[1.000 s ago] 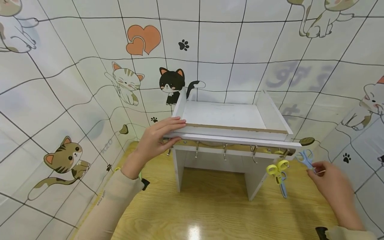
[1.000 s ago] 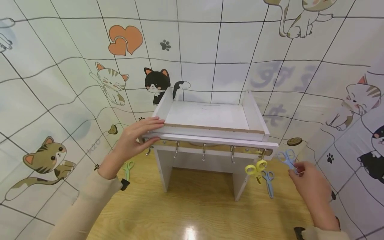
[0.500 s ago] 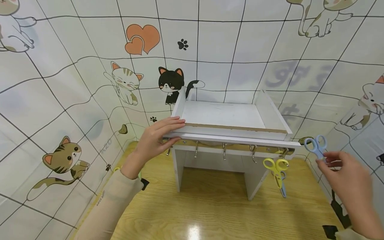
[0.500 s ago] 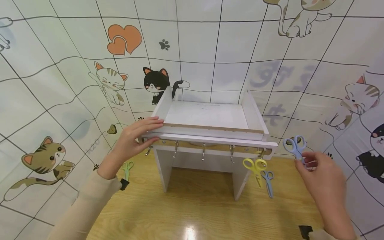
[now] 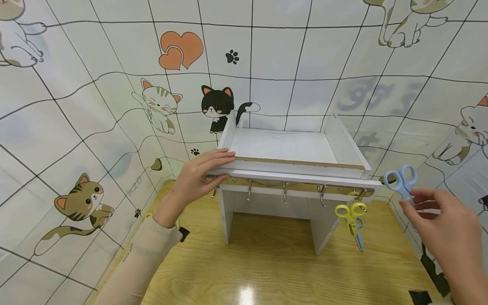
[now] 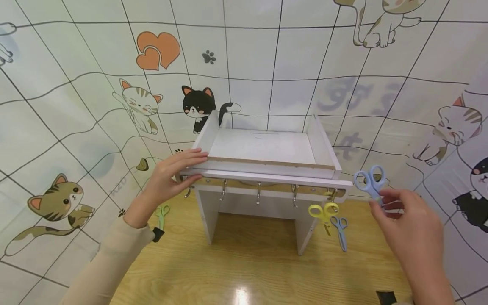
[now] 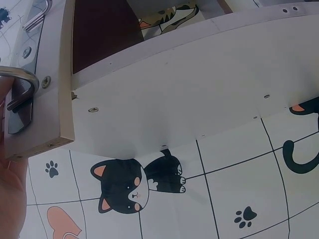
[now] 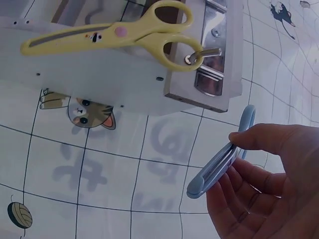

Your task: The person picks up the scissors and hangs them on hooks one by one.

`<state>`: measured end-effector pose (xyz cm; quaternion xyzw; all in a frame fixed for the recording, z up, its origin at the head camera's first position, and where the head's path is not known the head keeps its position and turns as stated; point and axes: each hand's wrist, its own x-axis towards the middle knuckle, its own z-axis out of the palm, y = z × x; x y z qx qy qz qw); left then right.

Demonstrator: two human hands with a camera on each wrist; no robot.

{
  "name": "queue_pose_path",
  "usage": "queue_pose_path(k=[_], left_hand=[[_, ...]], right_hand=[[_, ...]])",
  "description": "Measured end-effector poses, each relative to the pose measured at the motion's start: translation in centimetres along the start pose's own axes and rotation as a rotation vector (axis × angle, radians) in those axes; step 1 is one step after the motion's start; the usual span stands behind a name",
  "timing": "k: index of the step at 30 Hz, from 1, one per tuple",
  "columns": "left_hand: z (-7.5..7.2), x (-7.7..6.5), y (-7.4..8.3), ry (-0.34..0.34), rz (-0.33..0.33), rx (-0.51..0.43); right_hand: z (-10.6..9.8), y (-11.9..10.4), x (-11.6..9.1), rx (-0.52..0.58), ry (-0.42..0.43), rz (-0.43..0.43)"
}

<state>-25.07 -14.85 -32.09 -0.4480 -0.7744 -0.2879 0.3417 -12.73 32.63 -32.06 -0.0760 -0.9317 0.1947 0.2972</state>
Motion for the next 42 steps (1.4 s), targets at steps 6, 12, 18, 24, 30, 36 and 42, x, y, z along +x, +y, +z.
queue_pose_path(k=[6, 12, 18, 24, 30, 36, 42], left_hand=[[0.1, 0.1, -0.1, 0.005, 0.000, -0.001], [0.1, 0.1, -0.1, 0.005, -0.005, -0.005], [0.1, 0.2, -0.1, 0.005, 0.002, -0.006], [0.1, 0.1, 0.1, 0.013, 0.015, -0.002], [0.0, 0.1, 0.2, 0.006, 0.009, -0.003], [-0.1, 0.1, 0.2, 0.004, 0.009, 0.001], [0.0, 0.0, 0.2, 0.003, 0.006, -0.002]], right_hand=[[-0.6, -1.4, -0.6, 0.070, 0.045, -0.068], [-0.5, -3.0, -1.5, 0.170, 0.087, -0.162], [0.1, -4.3, -2.7, 0.270, 0.106, -0.219], [0.8, -5.3, -3.9, 0.289, 0.066, -0.234], [1.6, -6.3, -5.1, 0.300, 0.038, -0.256], [2.8, -6.8, -5.9, 0.319, 0.030, -0.311], [4.1, -7.0, -6.5, 0.302, 0.025, -0.344]])
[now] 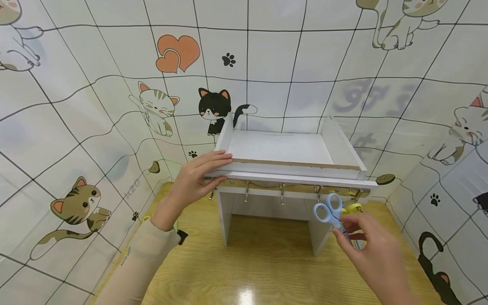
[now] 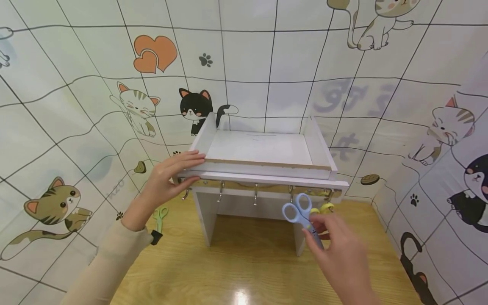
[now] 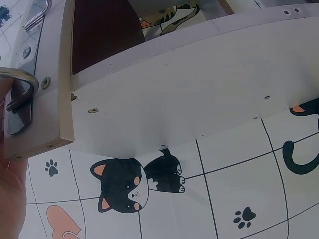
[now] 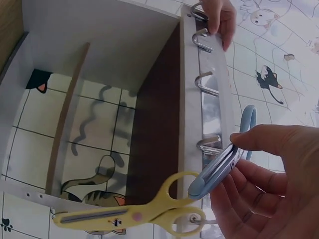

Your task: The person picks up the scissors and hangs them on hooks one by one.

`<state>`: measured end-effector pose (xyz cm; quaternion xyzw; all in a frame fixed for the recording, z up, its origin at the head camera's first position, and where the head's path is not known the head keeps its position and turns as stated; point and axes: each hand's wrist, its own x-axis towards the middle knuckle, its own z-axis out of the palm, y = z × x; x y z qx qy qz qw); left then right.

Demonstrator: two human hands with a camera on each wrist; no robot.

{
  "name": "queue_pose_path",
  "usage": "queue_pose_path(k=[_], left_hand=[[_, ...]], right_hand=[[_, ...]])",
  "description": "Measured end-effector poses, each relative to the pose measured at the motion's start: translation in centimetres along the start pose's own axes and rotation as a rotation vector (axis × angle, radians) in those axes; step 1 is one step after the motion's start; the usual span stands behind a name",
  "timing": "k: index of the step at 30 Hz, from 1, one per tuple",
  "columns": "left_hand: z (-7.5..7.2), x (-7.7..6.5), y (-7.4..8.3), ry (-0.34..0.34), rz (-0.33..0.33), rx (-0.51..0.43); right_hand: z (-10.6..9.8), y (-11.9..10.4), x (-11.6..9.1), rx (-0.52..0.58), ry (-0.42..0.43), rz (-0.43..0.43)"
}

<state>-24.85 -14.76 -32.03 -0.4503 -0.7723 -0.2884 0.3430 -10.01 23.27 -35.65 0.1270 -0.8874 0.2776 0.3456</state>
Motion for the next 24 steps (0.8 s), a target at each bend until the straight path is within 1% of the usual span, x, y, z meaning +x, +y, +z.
queue_pose_path(k=[4, 9, 16, 21, 24], left_hand=[[0.0, 0.0, -0.1, 0.002, -0.005, -0.004], [0.0, 0.0, -0.1, 0.005, -0.001, -0.006], [0.1, -0.1, -0.1, 0.007, 0.003, -0.004], [0.1, -0.1, -0.2, 0.003, 0.001, -0.011], [0.1, -0.1, -0.2, 0.001, -0.004, -0.011]], right_hand=[[0.7, 0.0, -0.3, -0.026, -0.003, -0.007], [1.5, 0.1, -0.6, -0.071, -0.024, 0.010], [2.7, 0.5, -1.0, -0.110, 0.006, -0.041], [3.7, 1.0, -1.3, -0.157, 0.018, -0.052], [4.2, 1.3, -1.5, -0.164, 0.016, -0.055]])
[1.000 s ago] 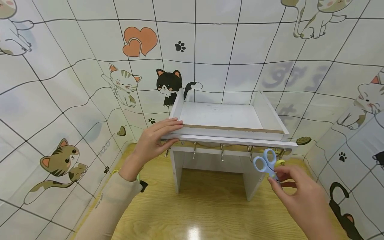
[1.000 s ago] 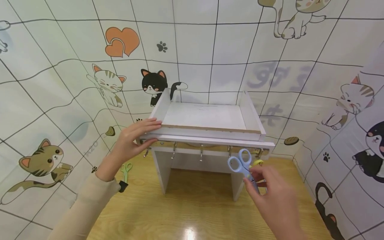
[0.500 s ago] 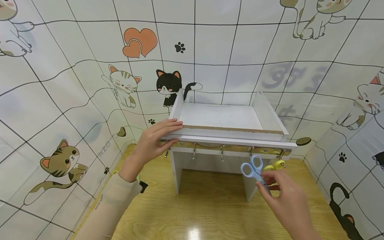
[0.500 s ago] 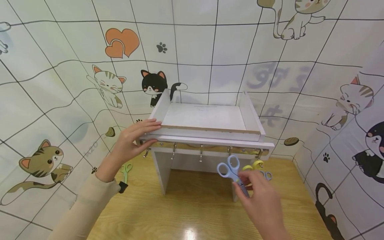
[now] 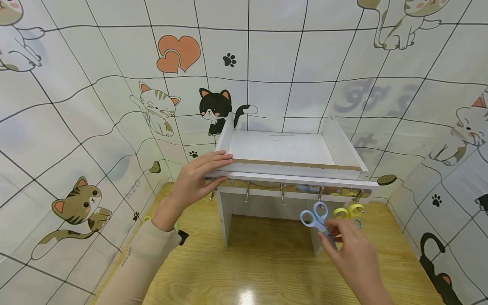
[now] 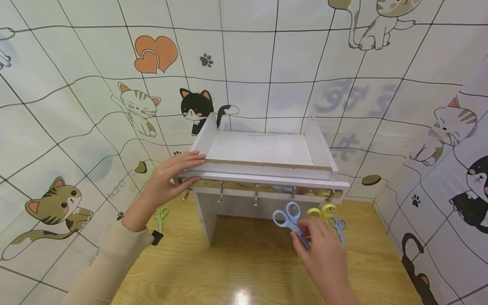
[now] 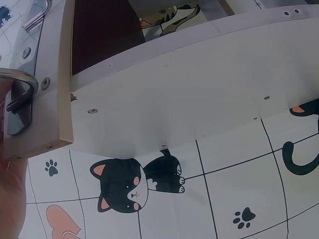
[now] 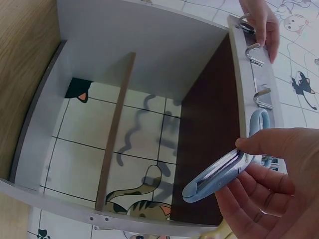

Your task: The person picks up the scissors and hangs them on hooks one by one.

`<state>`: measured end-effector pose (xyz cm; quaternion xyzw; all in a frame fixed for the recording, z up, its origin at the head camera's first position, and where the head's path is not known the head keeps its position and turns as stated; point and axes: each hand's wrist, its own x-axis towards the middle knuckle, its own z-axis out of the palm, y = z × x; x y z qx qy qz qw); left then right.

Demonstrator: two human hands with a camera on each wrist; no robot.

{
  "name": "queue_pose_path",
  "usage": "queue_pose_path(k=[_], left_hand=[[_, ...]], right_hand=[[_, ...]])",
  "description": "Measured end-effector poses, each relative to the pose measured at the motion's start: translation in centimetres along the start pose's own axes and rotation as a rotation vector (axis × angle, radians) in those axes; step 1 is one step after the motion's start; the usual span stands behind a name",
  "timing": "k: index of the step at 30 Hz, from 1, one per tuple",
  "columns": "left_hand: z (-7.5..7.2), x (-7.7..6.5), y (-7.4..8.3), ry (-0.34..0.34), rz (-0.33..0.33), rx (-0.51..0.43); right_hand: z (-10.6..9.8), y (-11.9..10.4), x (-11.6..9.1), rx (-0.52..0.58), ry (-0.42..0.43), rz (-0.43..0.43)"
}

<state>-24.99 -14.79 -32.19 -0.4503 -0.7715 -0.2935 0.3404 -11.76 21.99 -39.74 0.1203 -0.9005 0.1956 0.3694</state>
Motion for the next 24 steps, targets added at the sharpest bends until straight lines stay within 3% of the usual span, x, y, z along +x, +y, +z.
queue_pose_path(k=[12, 24], left_hand=[[0.0, 0.0, 0.0, 0.005, 0.002, -0.011], [0.1, -0.1, -0.2, 0.010, 0.008, -0.006]], right_hand=[[1.3, 0.2, 0.0, -0.036, 0.006, 0.026], [0.0, 0.5, 0.4, 0.003, 0.022, 0.047]])
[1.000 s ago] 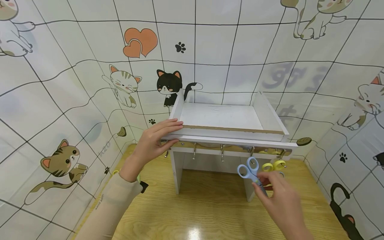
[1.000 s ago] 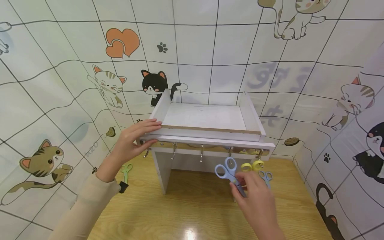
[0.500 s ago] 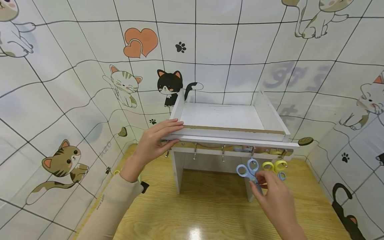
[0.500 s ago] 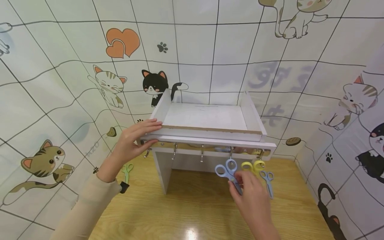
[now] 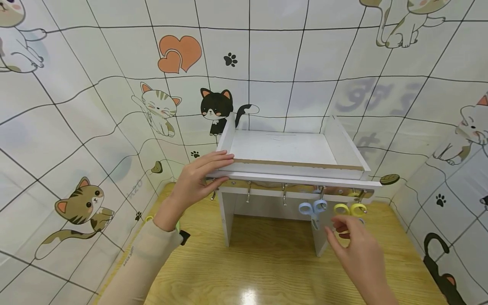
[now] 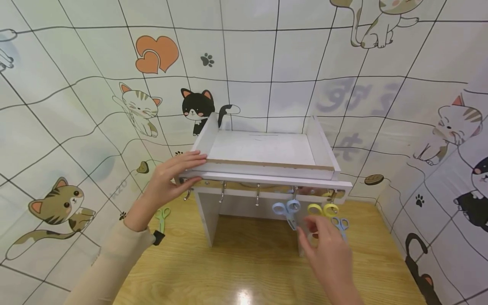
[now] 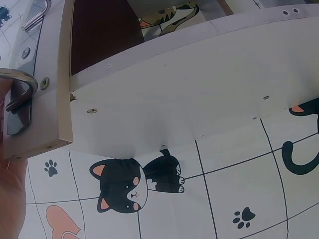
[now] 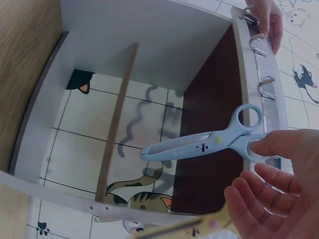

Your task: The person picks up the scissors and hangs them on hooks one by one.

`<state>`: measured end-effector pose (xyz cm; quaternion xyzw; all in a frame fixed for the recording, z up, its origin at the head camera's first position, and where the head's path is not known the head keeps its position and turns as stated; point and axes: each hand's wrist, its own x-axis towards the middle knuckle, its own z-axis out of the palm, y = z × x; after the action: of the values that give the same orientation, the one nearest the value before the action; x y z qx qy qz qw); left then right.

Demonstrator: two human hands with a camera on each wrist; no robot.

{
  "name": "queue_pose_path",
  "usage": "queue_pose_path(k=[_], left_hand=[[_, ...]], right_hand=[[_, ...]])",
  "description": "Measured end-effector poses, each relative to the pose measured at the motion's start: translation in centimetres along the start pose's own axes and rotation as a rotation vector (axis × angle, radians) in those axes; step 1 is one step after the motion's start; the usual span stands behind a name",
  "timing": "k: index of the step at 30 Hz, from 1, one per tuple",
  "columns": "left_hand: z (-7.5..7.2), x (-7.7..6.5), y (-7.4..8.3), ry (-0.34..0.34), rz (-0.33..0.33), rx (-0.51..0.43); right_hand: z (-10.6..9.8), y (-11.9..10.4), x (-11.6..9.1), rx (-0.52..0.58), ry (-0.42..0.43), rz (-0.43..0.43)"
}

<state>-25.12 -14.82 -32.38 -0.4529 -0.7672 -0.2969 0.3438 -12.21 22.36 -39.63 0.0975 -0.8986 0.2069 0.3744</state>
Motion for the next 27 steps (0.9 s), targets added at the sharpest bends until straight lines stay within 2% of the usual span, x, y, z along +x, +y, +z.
queue_pose_path(k=[5, 14, 21, 27], left_hand=[[0.0, 0.1, 0.0, 0.002, 0.001, 0.000], [-0.1, 0.1, 0.1, -0.001, 0.002, 0.005], [-0.1, 0.1, 0.1, -0.014, -0.009, 0.014], [-0.2, 0.1, 0.2, -0.008, -0.005, 0.013]], right_hand=[[-1.2, 0.2, 0.3, 0.010, 0.013, 0.021], [-3.9, 1.2, 1.4, 0.085, 0.097, 0.066], [-6.4, 2.2, 2.5, -0.017, 0.087, 0.166], [-7.2, 4.4, 3.1, -0.058, 0.089, 0.223]])
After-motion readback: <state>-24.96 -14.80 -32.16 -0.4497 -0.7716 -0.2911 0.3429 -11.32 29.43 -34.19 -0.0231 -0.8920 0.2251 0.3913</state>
